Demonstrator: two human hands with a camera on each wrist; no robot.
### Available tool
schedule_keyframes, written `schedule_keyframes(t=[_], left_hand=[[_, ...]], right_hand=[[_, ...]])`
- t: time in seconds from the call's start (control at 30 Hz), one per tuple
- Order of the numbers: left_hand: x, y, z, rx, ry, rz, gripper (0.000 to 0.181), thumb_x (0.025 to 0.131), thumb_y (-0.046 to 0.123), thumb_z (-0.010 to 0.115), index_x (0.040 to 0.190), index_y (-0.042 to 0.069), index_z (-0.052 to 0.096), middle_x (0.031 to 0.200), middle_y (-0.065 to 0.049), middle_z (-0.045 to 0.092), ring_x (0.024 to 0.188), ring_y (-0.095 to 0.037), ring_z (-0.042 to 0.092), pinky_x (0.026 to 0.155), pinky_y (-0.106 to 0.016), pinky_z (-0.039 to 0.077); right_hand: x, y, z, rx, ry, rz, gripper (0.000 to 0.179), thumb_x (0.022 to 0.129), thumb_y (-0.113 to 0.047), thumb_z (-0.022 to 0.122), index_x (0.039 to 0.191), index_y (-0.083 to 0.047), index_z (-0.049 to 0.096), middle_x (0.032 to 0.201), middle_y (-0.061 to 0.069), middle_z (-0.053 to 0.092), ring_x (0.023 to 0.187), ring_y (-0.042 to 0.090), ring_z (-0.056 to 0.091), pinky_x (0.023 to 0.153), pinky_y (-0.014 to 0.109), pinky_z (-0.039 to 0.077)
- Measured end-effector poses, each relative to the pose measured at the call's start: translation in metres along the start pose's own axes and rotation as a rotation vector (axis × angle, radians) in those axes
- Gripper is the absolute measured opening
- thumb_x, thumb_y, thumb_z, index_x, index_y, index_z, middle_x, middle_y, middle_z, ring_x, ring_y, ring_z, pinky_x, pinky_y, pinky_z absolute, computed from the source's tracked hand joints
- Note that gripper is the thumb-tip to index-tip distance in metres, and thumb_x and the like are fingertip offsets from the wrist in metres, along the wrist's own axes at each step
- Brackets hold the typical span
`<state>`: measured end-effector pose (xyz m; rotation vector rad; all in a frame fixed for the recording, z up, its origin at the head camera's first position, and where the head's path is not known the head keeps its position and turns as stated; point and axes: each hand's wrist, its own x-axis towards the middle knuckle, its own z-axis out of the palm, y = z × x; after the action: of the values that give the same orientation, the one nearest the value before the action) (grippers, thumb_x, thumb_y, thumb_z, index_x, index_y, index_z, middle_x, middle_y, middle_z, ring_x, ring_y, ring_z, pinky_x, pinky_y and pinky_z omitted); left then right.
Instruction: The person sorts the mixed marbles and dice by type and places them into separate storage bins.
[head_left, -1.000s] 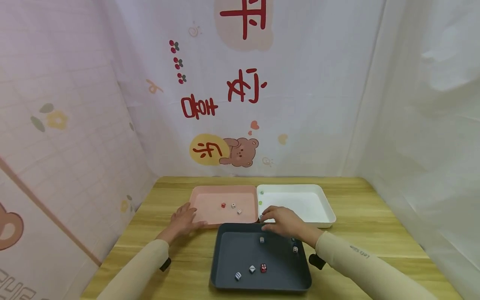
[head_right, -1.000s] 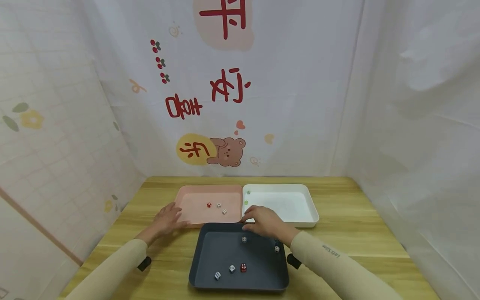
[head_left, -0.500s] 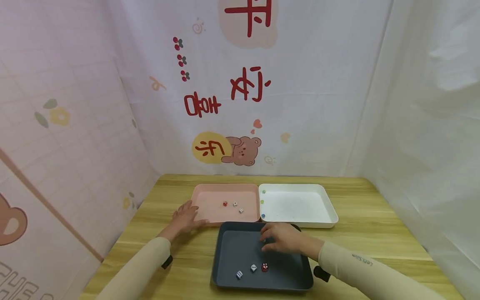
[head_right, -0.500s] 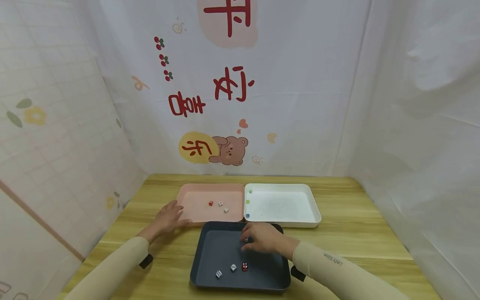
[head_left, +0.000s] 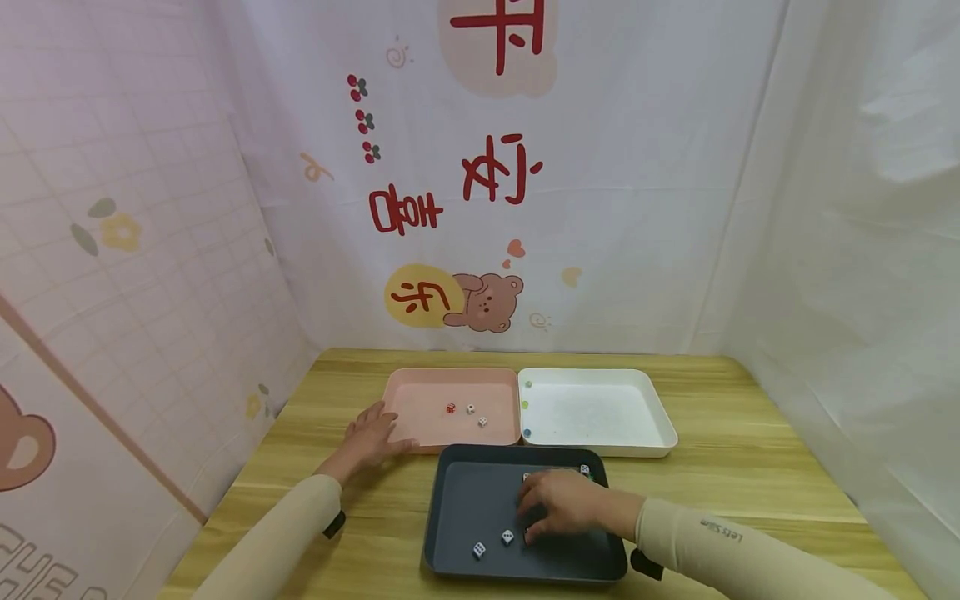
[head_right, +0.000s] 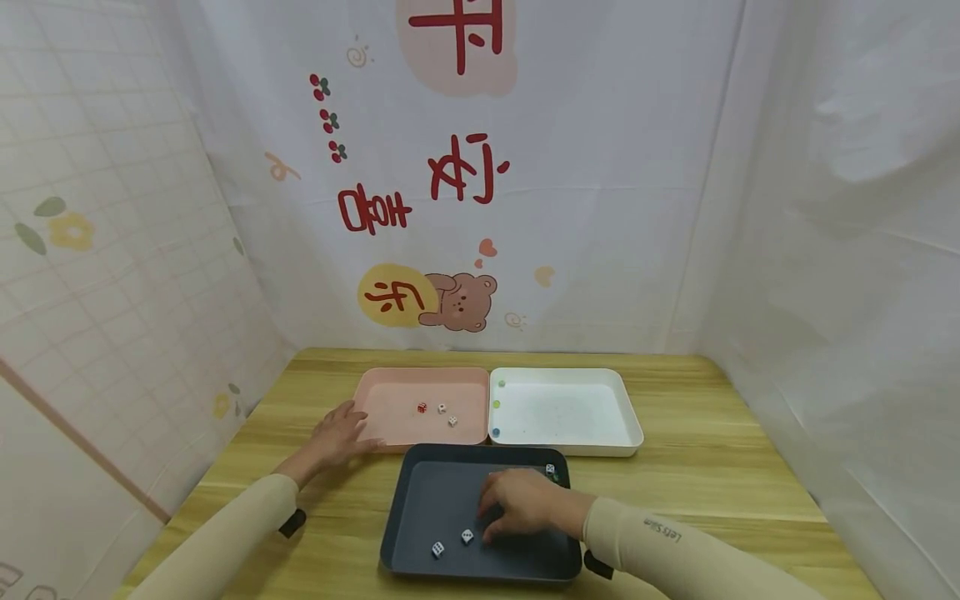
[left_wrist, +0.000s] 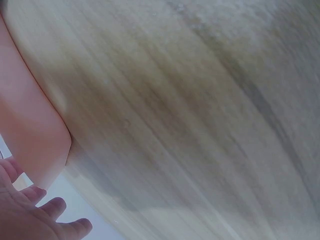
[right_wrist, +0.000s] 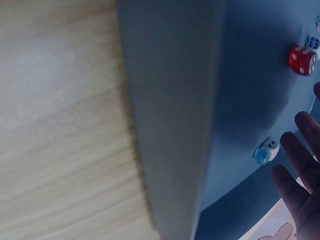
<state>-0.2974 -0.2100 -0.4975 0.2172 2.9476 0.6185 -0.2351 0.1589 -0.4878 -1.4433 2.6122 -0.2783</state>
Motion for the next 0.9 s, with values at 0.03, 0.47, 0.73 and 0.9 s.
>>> schedule_keyframes(t=[0.03,0.47,0.73,0.9], left_hand=[[0.000,0.000,0.000,0.001,-0.001,-0.002,0.085,0.088,0.057,0.066,0.142,-0.005,0.046,0.156,-0.031,0.020,0.141,-0.052,0.018,0.110,-0.070,0.012],[-0.002,0.001,-0.001,-0.004,-0.008,-0.010,0.087,0.088,0.059,0.067,0.143,-0.005,0.046,0.157,-0.030,0.019,0.142,-0.052,0.016,0.110,-0.070,0.009],[0.000,0.000,0.000,0.002,-0.001,-0.007,0.086,0.088,0.058,0.067,0.142,-0.005,0.046,0.157,-0.030,0.019,0.142,-0.052,0.016,0.110,-0.070,0.010],[-0.001,-0.001,0.000,0.001,0.001,-0.007,0.087,0.087,0.059,0.067,0.142,-0.005,0.047,0.157,-0.030,0.020,0.142,-0.052,0.017,0.110,-0.071,0.010]], right_hand=[[0.000,-0.001,0.001,-0.007,-0.006,-0.008,0.030,0.082,-0.045,0.079,0.104,-0.024,0.079,0.111,-0.009,0.065,0.100,0.006,0.061,0.084,0.026,0.052],[0.001,-0.009,0.002,-0.063,-0.048,-0.003,0.023,0.082,-0.040,0.081,0.101,-0.027,0.079,0.115,-0.008,0.066,0.102,0.006,0.062,0.083,0.027,0.053],[0.002,-0.011,0.003,-0.062,-0.056,0.022,0.020,0.082,-0.038,0.081,0.098,-0.027,0.079,0.113,-0.009,0.066,0.100,0.006,0.062,0.081,0.027,0.053],[0.003,-0.009,0.005,-0.075,-0.047,0.040,0.020,0.082,-0.040,0.080,0.098,-0.027,0.079,0.110,-0.010,0.066,0.096,0.005,0.062,0.080,0.027,0.053]])
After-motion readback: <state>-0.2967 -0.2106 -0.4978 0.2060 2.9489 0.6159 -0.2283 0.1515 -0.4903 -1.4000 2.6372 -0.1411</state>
